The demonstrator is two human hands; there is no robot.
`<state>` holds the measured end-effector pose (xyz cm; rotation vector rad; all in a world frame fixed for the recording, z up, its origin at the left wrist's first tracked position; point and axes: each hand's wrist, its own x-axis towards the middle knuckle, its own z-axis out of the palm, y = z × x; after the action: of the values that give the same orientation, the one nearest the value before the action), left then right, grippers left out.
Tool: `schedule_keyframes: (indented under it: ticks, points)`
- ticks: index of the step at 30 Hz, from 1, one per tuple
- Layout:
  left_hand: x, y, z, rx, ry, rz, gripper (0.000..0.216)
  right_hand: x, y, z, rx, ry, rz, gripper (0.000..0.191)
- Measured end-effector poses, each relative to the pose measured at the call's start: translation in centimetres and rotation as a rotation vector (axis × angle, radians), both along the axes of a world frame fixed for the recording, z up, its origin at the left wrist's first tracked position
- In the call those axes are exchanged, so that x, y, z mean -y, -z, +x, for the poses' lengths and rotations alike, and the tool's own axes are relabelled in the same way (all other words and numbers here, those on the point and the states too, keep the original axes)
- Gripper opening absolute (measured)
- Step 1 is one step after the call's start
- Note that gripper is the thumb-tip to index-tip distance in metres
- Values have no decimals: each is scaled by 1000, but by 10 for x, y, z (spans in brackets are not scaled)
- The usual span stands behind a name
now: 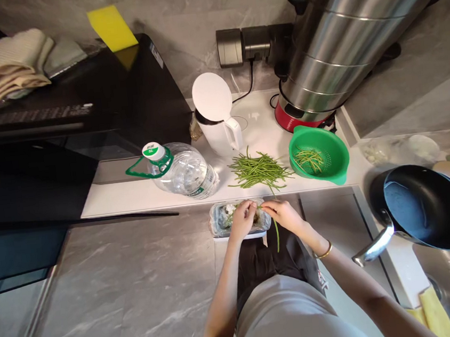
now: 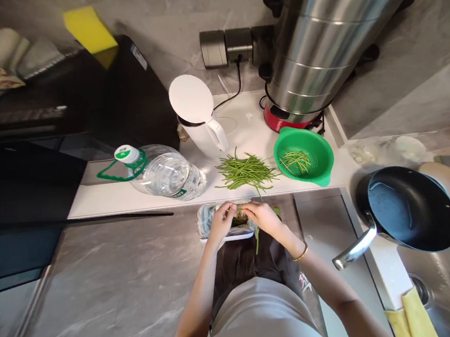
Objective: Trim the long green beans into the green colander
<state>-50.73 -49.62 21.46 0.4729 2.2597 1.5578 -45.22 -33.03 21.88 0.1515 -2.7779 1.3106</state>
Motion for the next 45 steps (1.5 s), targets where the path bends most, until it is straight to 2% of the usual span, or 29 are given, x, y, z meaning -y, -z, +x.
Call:
schedule_keyframes:
  ticks: [2,4,7,9,11,14,16,18,24,28,31,34,38,40,42,45]
  points:
    - [2,0,-3,20,26,37,31,0,-1,-1,-27,-39,-5,20]
    - [3,2,-4,140,26,134,34,2,-3,-1,-54,-34,-44,20]
    - [-1,10,-1,344,-11,295,39,6,-1,1,-60,24,-124,19]
    - [-6,13,2,404,-39,340,40,9,3,4,-29,78,-180,19]
    - [-11,14,5,381,-71,299,43,13,8,7,16,146,-235,21]
    - [-16,11,6,203,-123,122,44,17,14,10,76,227,-297,22]
    - [-16,10,4,99,-124,18,42,18,14,10,117,216,-306,22]
    - [-15,10,1,89,-78,-30,41,18,12,9,166,159,-304,21]
    - [-7,13,-4,270,48,11,43,15,5,10,238,54,-409,21]
    - [-7,13,-2,351,23,67,43,17,11,10,256,114,-514,23]
    - [-11,12,3,290,-67,17,42,22,16,7,225,257,-586,24]
    - [-16,10,7,201,-133,-53,42,28,17,3,207,332,-704,23]
    - [-18,4,8,-77,-154,-200,38,30,14,-1,195,412,-841,23]
    - [-15,1,4,-235,-161,-263,35,26,13,-2,266,372,-865,25]
    - [-11,0,0,-338,-139,-307,32,19,12,-4,381,262,-885,28]
    - [-5,0,-5,-430,-26,-354,27,9,12,-8,536,101,-895,30]
